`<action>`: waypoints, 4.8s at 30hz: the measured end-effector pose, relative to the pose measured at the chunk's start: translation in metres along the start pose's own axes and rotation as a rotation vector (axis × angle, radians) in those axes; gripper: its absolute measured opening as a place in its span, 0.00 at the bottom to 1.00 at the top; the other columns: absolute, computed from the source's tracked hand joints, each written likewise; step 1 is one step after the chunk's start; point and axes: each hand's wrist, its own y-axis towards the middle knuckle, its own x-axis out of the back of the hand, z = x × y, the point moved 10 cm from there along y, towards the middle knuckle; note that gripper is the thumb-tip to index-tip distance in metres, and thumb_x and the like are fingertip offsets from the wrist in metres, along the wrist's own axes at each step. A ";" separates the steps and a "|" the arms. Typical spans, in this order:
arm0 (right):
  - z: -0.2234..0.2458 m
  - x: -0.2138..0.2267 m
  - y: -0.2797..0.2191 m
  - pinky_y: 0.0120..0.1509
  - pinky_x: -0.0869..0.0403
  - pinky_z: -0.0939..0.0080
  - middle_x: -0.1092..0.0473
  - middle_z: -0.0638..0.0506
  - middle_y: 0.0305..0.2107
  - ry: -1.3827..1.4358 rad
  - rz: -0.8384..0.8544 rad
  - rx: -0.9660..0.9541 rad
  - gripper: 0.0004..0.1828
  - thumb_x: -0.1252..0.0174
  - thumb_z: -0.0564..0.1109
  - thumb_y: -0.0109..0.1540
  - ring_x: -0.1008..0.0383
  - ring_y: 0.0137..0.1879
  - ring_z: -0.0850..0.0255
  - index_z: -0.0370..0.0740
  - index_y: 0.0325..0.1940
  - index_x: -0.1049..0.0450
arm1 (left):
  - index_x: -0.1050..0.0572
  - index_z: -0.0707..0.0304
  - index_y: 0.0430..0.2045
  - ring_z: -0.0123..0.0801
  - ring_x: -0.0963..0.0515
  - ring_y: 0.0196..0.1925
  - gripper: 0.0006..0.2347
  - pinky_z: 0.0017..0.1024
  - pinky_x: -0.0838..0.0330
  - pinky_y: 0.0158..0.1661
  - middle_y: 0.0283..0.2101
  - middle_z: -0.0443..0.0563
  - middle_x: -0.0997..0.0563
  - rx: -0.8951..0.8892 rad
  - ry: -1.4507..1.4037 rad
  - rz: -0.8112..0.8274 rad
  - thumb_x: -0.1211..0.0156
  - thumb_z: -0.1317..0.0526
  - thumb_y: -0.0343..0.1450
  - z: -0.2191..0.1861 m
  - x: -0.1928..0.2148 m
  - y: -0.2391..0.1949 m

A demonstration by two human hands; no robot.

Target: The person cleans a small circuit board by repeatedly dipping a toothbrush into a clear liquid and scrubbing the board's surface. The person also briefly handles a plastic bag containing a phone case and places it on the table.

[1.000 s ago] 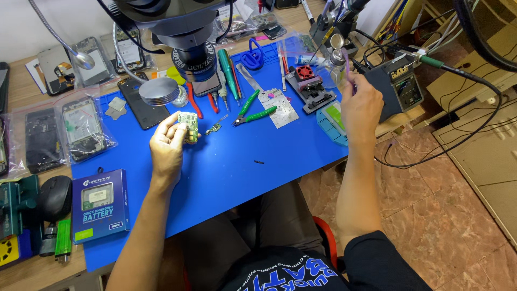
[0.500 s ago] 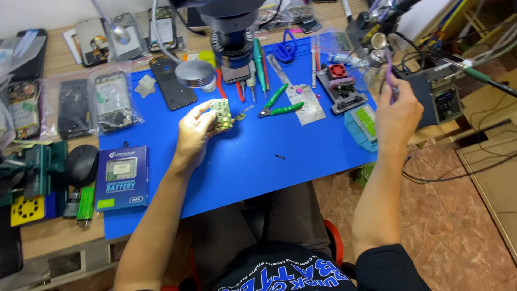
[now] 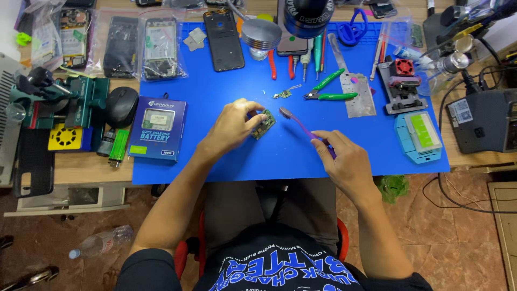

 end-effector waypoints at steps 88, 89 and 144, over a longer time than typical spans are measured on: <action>-0.223 0.149 0.021 0.35 0.28 0.34 0.20 0.43 0.41 -0.469 -0.400 -0.512 0.12 0.44 0.45 0.73 0.21 0.42 0.38 0.42 0.56 0.18 | 0.18 0.46 0.51 0.46 0.32 0.55 0.19 0.43 0.41 0.47 0.53 0.48 0.26 -0.066 0.477 -0.359 0.33 0.44 0.69 -0.031 0.014 -0.087; -0.224 0.147 0.021 0.34 0.28 0.34 0.21 0.43 0.40 -0.474 -0.401 -0.507 0.12 0.44 0.46 0.73 0.22 0.41 0.37 0.43 0.56 0.18 | 0.18 0.46 0.52 0.46 0.32 0.55 0.19 0.43 0.41 0.47 0.53 0.48 0.26 -0.068 0.479 -0.358 0.33 0.44 0.69 -0.031 0.014 -0.087; 0.042 -0.058 -0.016 0.27 0.28 0.61 0.28 0.57 0.25 -0.112 0.063 0.236 0.12 0.42 0.43 0.68 0.25 0.24 0.59 0.52 0.55 0.21 | 0.24 0.49 0.42 0.44 0.36 0.50 0.15 0.43 0.41 0.48 0.47 0.47 0.34 -0.137 0.426 -0.440 0.33 0.44 0.70 -0.026 0.016 -0.087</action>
